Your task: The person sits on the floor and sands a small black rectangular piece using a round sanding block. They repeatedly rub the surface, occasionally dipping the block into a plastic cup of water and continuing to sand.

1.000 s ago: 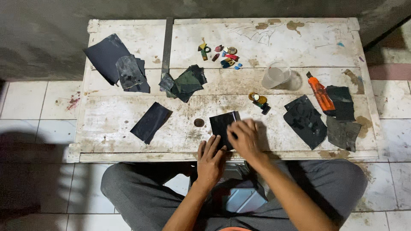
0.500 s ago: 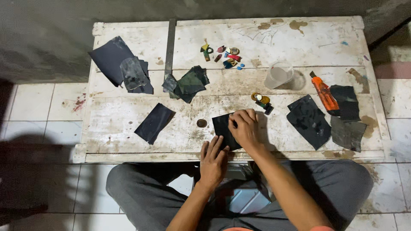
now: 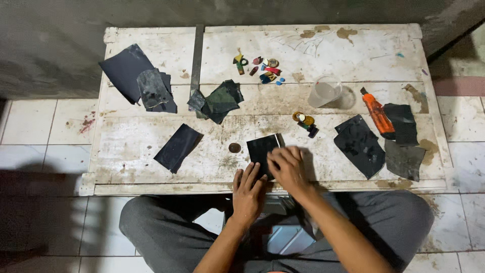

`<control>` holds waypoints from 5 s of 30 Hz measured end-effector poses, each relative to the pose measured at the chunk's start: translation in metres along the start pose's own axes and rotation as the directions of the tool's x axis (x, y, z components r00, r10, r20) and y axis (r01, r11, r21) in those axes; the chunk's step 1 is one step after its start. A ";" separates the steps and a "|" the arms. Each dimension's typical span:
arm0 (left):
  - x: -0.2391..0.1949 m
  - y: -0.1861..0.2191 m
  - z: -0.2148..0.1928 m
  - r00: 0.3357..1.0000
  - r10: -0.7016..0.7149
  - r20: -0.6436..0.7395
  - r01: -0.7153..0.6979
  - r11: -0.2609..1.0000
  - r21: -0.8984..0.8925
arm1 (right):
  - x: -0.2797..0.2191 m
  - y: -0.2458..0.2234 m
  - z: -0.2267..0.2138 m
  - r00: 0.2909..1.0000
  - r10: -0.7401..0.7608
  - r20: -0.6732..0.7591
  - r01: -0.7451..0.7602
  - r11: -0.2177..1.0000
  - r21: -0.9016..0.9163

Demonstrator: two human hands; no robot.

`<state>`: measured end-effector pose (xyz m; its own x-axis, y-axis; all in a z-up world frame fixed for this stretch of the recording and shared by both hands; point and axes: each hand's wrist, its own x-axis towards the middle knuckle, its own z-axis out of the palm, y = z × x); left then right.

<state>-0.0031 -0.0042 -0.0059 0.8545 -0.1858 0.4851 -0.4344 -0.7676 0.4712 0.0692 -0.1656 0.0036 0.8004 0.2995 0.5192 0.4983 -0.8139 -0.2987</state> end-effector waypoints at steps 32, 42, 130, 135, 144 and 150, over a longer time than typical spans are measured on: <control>0.000 -0.002 -0.010 0.994 0.034 0.108 -0.028 0.998 -0.063 | -0.012 -0.029 -0.027 0.997 0.006 0.080 -0.009 0.999 0.047; -0.004 -0.002 -0.006 0.993 -0.047 0.111 0.048 0.999 -0.009 | 0.043 -0.004 0.030 0.998 -0.004 -0.062 0.005 1.000 0.026; -0.005 -0.004 -0.010 0.996 -0.021 0.085 0.011 0.993 0.114 | 0.002 0.008 -0.013 0.999 0.034 0.038 -0.036 0.998 0.047; -0.003 -0.003 -0.013 0.995 -0.026 0.100 0.017 0.996 0.084 | -0.030 -0.033 -0.058 0.994 -0.026 0.106 0.015 0.995 0.097; -0.003 -0.002 -0.008 0.999 -0.014 0.052 0.007 0.992 0.125 | 0.012 0.008 0.021 0.987 0.132 0.094 -0.131 0.991 -0.013; -0.004 -0.005 -0.007 0.994 -0.016 0.108 -0.001 0.989 0.148 | 0.017 0.002 0.016 0.998 0.042 0.049 -0.041 0.999 -0.006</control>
<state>-0.0064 0.0047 -0.0055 0.8869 -0.2387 0.3956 -0.3878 -0.8499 0.3566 0.0891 -0.1546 -0.0011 0.8359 0.2896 0.4664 0.4628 -0.8287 -0.3149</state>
